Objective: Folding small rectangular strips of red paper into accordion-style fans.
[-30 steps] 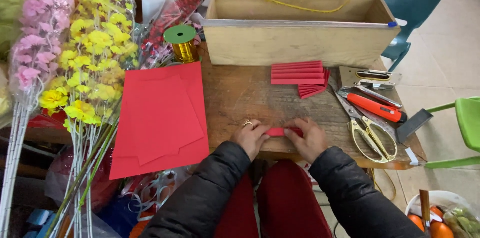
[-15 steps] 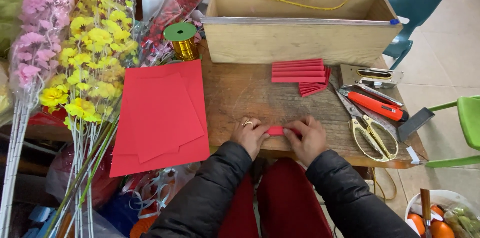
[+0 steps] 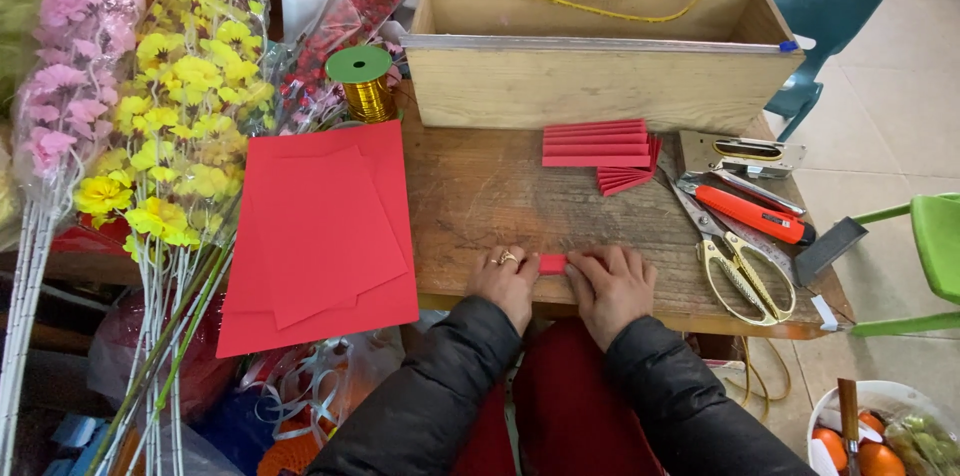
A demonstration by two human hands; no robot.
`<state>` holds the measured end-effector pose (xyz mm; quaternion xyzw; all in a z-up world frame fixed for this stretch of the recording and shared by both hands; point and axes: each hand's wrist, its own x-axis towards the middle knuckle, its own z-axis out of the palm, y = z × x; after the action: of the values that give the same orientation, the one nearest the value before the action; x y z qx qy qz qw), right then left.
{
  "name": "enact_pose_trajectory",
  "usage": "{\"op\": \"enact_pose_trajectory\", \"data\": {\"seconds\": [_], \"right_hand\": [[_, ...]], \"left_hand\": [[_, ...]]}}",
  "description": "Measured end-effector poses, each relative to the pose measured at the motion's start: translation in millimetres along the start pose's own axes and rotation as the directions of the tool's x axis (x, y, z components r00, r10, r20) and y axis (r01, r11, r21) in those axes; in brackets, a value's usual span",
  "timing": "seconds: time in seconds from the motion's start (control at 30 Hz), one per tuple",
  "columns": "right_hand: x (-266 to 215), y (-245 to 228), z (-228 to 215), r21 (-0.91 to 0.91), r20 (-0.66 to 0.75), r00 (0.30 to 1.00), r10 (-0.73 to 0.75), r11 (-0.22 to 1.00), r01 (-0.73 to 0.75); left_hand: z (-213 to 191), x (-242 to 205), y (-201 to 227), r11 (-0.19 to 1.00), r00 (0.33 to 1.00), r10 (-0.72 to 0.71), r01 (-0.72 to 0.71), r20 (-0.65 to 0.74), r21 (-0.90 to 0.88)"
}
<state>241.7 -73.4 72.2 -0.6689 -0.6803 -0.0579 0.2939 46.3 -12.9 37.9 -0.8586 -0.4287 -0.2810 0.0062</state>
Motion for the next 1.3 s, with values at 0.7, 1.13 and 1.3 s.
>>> {"op": "enact_pose_trajectory", "data": {"seconds": [0.7,1.13,1.3], "right_hand": [[-11,-2,-48,-0.34,0.372,0.926,0.064,0.938,0.072],[-24,44,-50,-0.307,0.312,0.95,0.006,0.947,0.095],[-31,49,-38,-0.301,0.233,0.972,-0.038,0.947,0.109]], "left_hand": [[-59,-12,51,0.998,0.974,-0.066,0.063,0.218,0.019],[-46,7,86,0.999,0.887,-0.007,0.026,0.462,-0.035],[-43,-45,18,0.996,0.966,-0.008,-0.015,0.258,0.087]]}}
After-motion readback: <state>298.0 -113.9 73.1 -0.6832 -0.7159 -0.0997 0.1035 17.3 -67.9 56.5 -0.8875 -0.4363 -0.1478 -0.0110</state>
